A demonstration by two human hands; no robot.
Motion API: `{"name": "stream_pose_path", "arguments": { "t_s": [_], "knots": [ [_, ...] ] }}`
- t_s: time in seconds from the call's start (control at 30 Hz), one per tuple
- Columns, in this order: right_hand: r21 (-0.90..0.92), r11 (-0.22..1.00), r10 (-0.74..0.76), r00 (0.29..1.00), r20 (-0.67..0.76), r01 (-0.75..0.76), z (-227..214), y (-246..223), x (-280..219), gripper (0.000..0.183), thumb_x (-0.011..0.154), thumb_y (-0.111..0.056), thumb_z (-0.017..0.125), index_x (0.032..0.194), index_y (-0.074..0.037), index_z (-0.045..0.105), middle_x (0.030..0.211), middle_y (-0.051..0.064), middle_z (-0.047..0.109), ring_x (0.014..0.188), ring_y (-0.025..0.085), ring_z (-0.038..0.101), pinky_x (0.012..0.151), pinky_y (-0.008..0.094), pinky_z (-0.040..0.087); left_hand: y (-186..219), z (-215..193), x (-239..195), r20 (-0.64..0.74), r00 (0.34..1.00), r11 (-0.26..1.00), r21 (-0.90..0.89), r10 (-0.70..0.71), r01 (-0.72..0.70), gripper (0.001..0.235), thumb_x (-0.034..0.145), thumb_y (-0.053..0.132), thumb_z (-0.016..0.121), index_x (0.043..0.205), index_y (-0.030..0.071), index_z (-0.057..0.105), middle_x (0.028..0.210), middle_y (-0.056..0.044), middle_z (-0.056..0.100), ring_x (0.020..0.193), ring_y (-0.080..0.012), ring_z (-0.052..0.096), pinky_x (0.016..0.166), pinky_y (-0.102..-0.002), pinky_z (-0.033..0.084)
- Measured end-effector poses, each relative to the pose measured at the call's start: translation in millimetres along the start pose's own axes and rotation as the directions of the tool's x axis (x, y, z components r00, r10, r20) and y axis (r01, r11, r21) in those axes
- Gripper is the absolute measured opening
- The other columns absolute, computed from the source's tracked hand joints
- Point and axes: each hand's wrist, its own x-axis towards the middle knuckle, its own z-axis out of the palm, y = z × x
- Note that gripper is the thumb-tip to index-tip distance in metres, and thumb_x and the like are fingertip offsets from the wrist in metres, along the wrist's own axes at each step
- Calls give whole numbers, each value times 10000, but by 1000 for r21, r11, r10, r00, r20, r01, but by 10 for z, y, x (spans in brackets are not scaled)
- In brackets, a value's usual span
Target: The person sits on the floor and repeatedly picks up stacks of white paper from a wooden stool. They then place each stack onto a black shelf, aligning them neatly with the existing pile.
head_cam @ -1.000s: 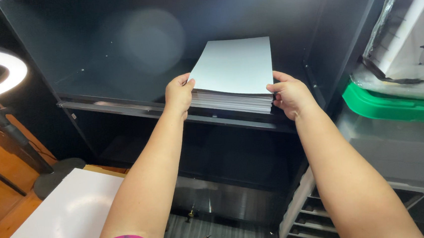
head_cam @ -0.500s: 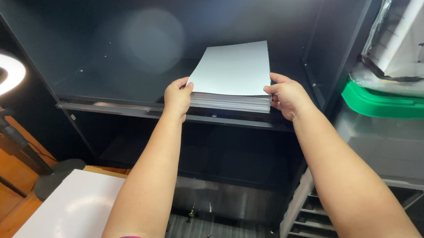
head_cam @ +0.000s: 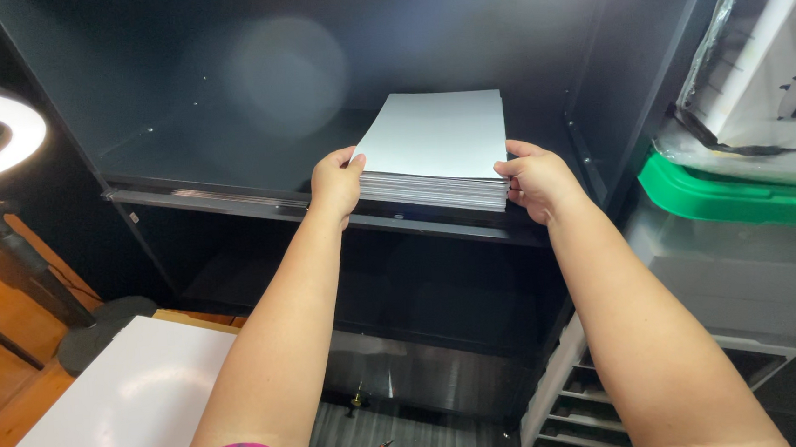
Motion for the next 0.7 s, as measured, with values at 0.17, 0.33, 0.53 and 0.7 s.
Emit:
{"name": "stream_pose_path", "arguments": {
  "t_s": [0.17,0.33,0.53,0.7],
  "knots": [
    [-12,1000,-5,1000,-16,4,2,-9,-20,626,882,-32,711,1485,-49,545,956,67,492,763,77,457,688,225,546,6,-19,-33,-3,1000,998,64,2,-2,411,1036,279,670,1399,87,647,1346,-137,684,1330,-252,601,1082,-393,520],
    [-18,1000,-13,1000,-18,13,8,-14,-42,605,886,-40,706,1472,-41,557,1003,83,488,804,87,451,721,243,546,65,-52,-112,2,1000,991,136,13,-13,413,1046,275,640,1406,72,637,1374,-138,664,1363,-275,571,1119,-425,491],
    [-18,999,-40,999,17,40,-13,30,-22,592,910,-22,677,1485,-19,536,973,52,478,783,49,434,703,211,526,45,-54,-101,6,999,983,177,36,-37,415,1048,271,643,1403,57,642,1391,-150,642,1381,-298,553,1136,-448,474],
    [-1,999,-51,999,14,51,6,-39,-162,603,904,-14,682,1488,-14,530,955,57,494,774,52,448,702,209,526,93,-73,-159,15,999,972,231,38,-40,426,1051,282,626,1414,59,632,1391,-139,629,1392,-294,538,1155,-448,457]
  ]
}}
